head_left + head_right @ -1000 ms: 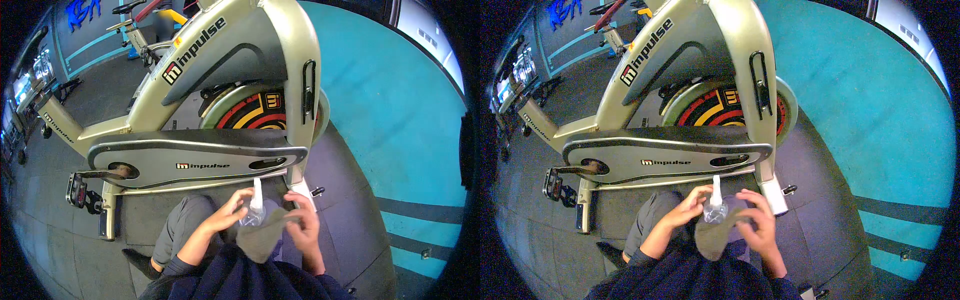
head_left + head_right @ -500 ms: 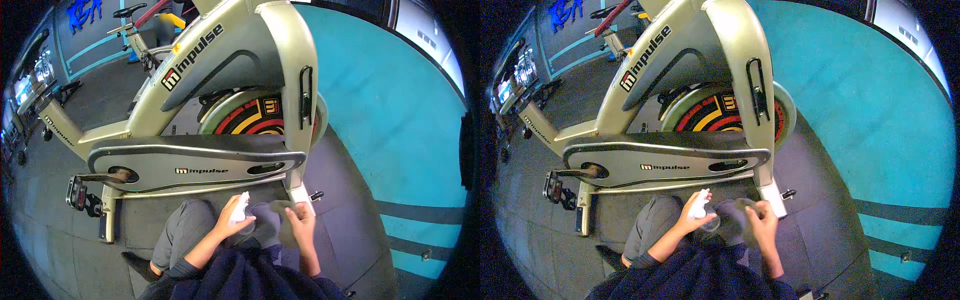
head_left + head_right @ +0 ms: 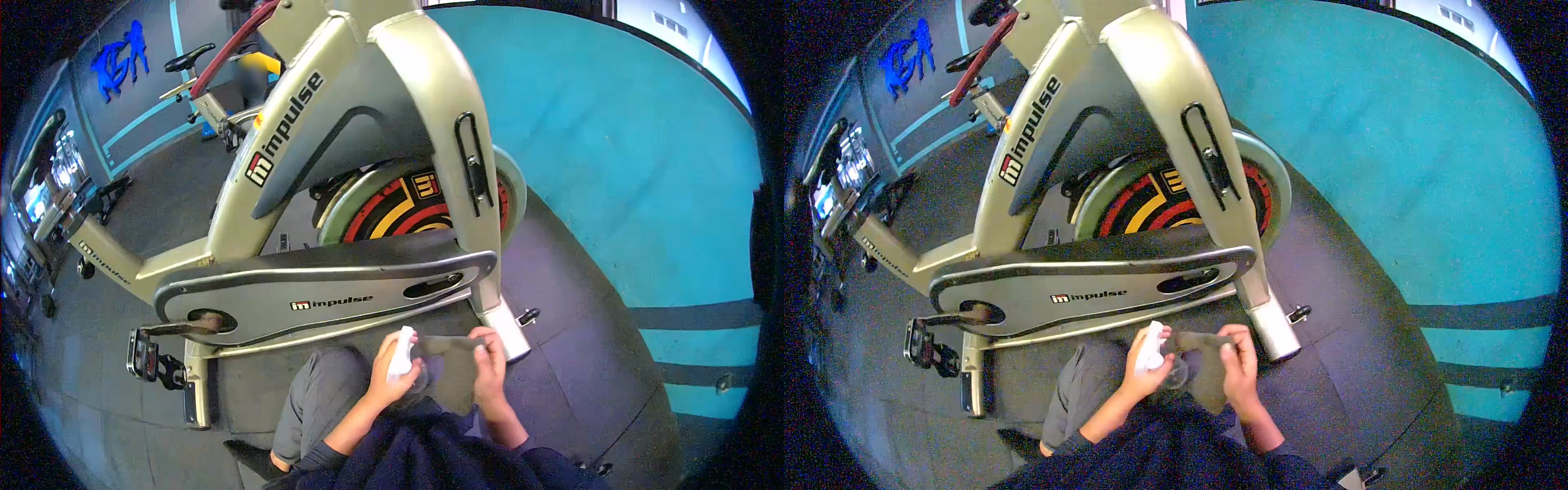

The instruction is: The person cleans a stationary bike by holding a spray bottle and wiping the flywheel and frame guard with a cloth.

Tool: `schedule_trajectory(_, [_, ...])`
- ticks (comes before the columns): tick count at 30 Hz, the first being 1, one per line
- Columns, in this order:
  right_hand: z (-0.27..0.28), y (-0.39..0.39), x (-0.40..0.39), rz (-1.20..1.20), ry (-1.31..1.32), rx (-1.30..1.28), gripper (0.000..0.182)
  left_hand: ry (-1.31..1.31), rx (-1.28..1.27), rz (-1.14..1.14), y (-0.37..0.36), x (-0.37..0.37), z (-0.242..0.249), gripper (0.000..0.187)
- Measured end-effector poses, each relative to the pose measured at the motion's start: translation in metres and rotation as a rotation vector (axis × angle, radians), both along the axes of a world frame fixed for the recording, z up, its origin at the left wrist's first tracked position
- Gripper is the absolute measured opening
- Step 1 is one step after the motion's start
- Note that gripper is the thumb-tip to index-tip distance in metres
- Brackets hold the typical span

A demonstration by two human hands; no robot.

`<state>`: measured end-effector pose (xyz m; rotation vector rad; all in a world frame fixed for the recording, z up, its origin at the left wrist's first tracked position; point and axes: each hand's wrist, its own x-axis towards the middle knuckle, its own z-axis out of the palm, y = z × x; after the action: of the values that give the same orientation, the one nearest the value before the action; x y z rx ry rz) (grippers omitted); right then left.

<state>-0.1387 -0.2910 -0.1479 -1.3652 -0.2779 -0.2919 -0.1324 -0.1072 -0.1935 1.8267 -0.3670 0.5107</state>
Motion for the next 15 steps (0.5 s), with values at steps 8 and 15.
schedule_trajectory(8, [0.024,-0.062,0.013,-0.055,-0.005,0.355,0.032,0.019,0.041,0.050,0.012,0.027,0.090,0.050])
schedule_trajectory(15, [0.033,-0.090,0.003,-0.080,0.167,0.434,0.018,0.042,-0.189,0.075,0.003,0.052,0.137,0.036])
